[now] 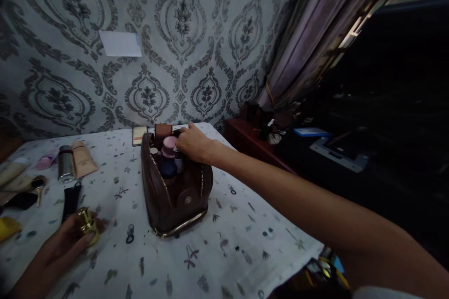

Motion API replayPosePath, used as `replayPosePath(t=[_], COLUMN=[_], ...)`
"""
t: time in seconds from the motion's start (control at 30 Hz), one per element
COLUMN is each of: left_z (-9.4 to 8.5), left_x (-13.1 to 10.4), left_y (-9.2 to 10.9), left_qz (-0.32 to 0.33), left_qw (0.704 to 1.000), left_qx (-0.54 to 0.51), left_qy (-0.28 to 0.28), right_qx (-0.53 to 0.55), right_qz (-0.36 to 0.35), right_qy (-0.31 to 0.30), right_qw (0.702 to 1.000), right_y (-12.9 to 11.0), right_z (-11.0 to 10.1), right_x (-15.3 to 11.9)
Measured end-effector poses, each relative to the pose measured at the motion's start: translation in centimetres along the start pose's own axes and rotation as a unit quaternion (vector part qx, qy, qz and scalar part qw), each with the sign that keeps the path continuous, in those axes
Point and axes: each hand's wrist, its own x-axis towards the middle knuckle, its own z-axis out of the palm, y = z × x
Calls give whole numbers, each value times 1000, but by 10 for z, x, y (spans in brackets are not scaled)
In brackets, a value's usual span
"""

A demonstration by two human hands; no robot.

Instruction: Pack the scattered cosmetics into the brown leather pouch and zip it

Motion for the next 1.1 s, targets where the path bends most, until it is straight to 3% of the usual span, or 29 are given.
replayPosePath(t=[0.23,0.47,0.8,0.9,1.1], left_z=[-4,-1,3,4,1], left_x=[1,-2,-3,-3,-4], left_y=[2,6,-13,-13,-8], left_qz=[21,16,53,77,33], left_qw=[1000,1000,999,996,999], left_qx=[11,-10,-1,-19,-8], left_qy=[-20,6,4,36,2], right_qx=[21,35,31,30,41], right_qz=[4,-7,-25,-18,2], right_qy=[-79,-112,-86,-78,-47], right_qw=[997,993,995,996,998], right_y=[7,11,8,6,5], right_z=[-11,-18,-13,-14,-10], right_x=[2,3,-3,-6,-11])
